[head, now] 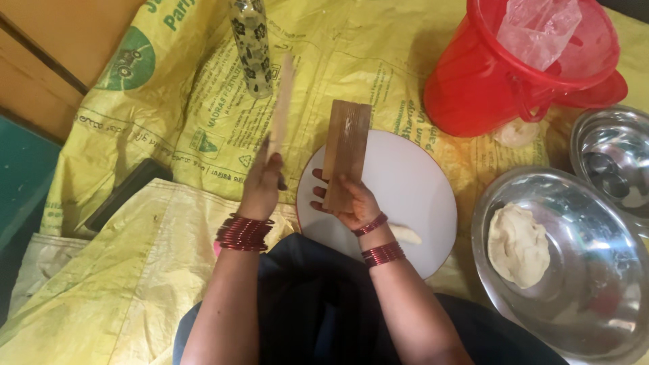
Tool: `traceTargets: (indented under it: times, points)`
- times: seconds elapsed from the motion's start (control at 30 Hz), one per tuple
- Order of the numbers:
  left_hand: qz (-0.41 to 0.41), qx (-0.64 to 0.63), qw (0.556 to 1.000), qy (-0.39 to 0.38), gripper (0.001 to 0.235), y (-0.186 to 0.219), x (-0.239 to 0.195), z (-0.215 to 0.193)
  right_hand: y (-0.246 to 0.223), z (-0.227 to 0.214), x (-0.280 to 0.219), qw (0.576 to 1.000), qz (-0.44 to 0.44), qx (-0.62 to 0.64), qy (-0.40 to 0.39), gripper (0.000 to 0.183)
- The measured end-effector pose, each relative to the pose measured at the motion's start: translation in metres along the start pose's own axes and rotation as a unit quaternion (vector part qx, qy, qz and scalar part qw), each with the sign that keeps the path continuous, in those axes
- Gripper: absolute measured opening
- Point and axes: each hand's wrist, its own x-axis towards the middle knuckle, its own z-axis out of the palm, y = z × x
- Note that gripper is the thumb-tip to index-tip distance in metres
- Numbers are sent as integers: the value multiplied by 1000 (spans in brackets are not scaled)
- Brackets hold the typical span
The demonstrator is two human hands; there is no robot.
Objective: The person rolls a piece of dough into a cylindrical shape on a white plate, then uses a wooden tool to flatten and shape it. They repeat this process with additional pieces of dough, forming small balls and flattening them.
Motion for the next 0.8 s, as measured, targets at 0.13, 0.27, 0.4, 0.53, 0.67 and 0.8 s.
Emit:
traceTargets:
  times: [0.13, 0.27, 0.4, 0.53, 0.67, 0.8]
  points:
    - [374, 176, 905, 102, 45, 21, -16, 2, -7, 11, -2, 999, -17, -16, 22, 54]
    - [304, 65, 950, -45, 48, 30, -31, 2, -7, 19, -1, 999, -21, -21, 31, 57]
    - [139, -47, 980, -136, 52, 39, -37, -1, -8, 12, -2, 999, -21, -17, 16, 60]
    - [160, 302, 935, -91, 51, 45, -36, -4, -8, 1, 1, 999, -6, 6, 46, 64]
    - [321, 181, 929, -38, 48, 44, -33, -6, -8, -5, 0, 998, -19, -17, 64, 65]
    - [234, 249, 937, -70, 51, 37, -32, 0, -7, -4, 5, 990, -51, -98, 86, 65]
